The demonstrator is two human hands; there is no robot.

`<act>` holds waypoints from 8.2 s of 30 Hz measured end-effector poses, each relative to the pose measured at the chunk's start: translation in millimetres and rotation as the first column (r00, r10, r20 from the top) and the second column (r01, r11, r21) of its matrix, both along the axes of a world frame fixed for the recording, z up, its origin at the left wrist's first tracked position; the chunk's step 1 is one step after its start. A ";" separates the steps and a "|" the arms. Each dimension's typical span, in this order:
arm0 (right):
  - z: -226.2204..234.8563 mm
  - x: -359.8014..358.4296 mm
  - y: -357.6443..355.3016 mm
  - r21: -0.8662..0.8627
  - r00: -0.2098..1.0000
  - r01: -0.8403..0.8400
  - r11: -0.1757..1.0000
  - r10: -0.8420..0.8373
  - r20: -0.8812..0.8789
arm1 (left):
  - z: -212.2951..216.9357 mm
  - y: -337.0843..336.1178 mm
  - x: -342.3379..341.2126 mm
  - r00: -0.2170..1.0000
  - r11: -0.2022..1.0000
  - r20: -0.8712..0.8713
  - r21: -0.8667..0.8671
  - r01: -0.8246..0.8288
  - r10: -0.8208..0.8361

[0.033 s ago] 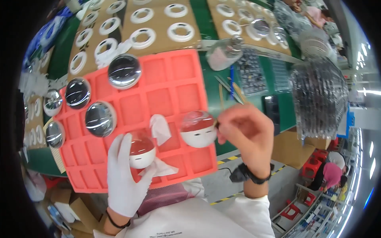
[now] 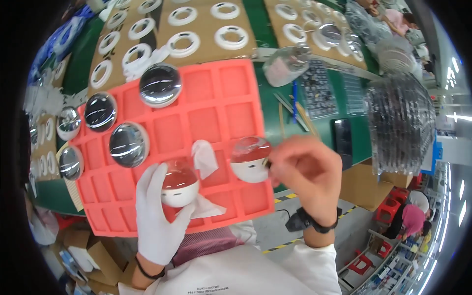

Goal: The person wipes a crystal ball with a cloth, inserts a memory card into the base, and presses a button with a wooden stick. After repeating the process with a second ball, the person places them on a pink tray and moves it across the workbench.

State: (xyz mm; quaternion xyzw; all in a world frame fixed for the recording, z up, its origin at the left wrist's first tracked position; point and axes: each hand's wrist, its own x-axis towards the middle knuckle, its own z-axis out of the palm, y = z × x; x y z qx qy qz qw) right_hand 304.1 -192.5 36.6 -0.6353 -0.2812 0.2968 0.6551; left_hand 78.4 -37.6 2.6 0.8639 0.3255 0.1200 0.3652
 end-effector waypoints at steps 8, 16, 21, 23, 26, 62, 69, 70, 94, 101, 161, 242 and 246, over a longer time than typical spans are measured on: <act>-10.9 -59.8 43.7 0.015 0.932 -0.315 0.949 0.312 -0.186 | -32.9 -1.1 0.0 0.974 0.992 0.188 0.019 -0.128 0.123; -21.1 -85.1 53.5 -0.113 0.946 -0.177 0.978 0.138 -0.292 | -51.3 -1.8 -2.5 0.970 0.988 0.221 0.085 -0.126 0.105; -27.6 -84.4 54.6 -0.229 0.956 -0.189 0.955 0.232 0.179 | -54.1 -1.4 -1.5 0.960 0.985 0.254 0.085 -0.148 0.122; -30.0 -83.9 57.1 -0.203 0.870 -0.151 0.967 0.228 0.436 | -53.5 0.3 -1.9 0.967 0.987 0.234 0.101 -0.125 0.099; -35.7 -86.7 55.9 -0.190 0.881 -0.119 0.975 0.192 0.432 | -54.7 1.6 -3.1 0.968 0.990 0.236 0.086 -0.108 0.085; -32.3 -93.1 58.5 -0.167 0.974 -0.127 0.978 0.155 0.163 | -57.4 2.4 0.8 0.940 0.984 0.322 0.097 -0.150 0.111; -27.3 -95.6 53.8 -0.227 0.948 -0.067 0.972 0.133 0.288 | -57.2 0.8 -2.7 0.950 0.988 0.291 0.072 -0.138 0.112; -27.9 -91.2 53.3 -0.237 0.860 -0.085 0.968 0.192 0.473 | -55.2 1.3 -2.9 0.956 0.989 0.273 0.064 -0.133 0.111; -18.9 -93.3 67.1 -0.308 0.409 -0.065 0.949 0.307 0.859 | -54.6 -0.6 -3.3 0.966 0.990 0.239 0.069 -0.120 0.100; -10.9 -88.4 66.6 -0.305 0.466 -0.091 0.948 0.311 0.828 | -56.9 1.1 -4.1 0.962 0.990 0.259 0.089 -0.108 0.081; -29.6 2.9 -9.9 -0.201 0.805 0.047 0.979 0.082 0.587 | -60.3 0.9 -9.9 0.922 0.990 0.380 0.143 0.015 -0.069; -27.3 -1.1 -5.1 -0.276 0.756 0.061 0.959 0.136 0.640 | -53.7 3.6 -8.1 0.951 0.990 0.296 0.134 0.047 -0.086; -28.0 -2.3 -4.8 -0.279 0.758 0.073 0.957 0.128 0.639 | -55.6 3.6 -8.2 0.948 0.989 0.304 0.141 0.049 -0.090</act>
